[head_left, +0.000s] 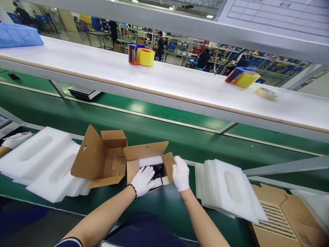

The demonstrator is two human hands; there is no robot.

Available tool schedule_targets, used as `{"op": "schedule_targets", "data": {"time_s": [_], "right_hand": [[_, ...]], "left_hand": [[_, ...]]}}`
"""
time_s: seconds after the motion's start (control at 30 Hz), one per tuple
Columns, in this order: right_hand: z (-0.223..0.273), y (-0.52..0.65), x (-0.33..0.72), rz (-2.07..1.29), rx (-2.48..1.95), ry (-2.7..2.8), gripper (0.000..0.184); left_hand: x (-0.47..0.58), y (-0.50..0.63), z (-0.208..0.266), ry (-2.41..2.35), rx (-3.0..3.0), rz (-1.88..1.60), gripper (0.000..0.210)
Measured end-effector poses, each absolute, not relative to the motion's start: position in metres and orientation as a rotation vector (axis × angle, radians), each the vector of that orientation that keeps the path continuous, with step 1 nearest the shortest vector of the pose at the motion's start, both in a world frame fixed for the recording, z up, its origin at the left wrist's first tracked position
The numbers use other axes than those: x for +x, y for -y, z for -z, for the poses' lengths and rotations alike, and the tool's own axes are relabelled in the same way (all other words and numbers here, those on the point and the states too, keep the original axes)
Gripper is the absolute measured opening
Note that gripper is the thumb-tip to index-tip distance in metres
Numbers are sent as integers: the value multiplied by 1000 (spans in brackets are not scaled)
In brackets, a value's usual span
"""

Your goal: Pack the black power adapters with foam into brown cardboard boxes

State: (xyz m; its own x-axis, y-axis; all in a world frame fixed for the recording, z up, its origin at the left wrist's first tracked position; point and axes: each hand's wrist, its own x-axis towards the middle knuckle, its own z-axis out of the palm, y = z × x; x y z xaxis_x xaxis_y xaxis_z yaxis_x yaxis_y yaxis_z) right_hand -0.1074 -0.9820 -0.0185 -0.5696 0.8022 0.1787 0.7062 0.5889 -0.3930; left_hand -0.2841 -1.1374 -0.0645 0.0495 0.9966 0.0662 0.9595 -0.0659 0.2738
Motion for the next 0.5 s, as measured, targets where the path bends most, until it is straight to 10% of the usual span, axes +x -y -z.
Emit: {"op": "schedule_targets", "data": {"time_s": [0.5], "right_hand": [[23, 1009, -146, -886, -1019, 2594, 29]], "left_hand": [[-296, 1122, 56, -1647, 2308, -386, 72]]}}
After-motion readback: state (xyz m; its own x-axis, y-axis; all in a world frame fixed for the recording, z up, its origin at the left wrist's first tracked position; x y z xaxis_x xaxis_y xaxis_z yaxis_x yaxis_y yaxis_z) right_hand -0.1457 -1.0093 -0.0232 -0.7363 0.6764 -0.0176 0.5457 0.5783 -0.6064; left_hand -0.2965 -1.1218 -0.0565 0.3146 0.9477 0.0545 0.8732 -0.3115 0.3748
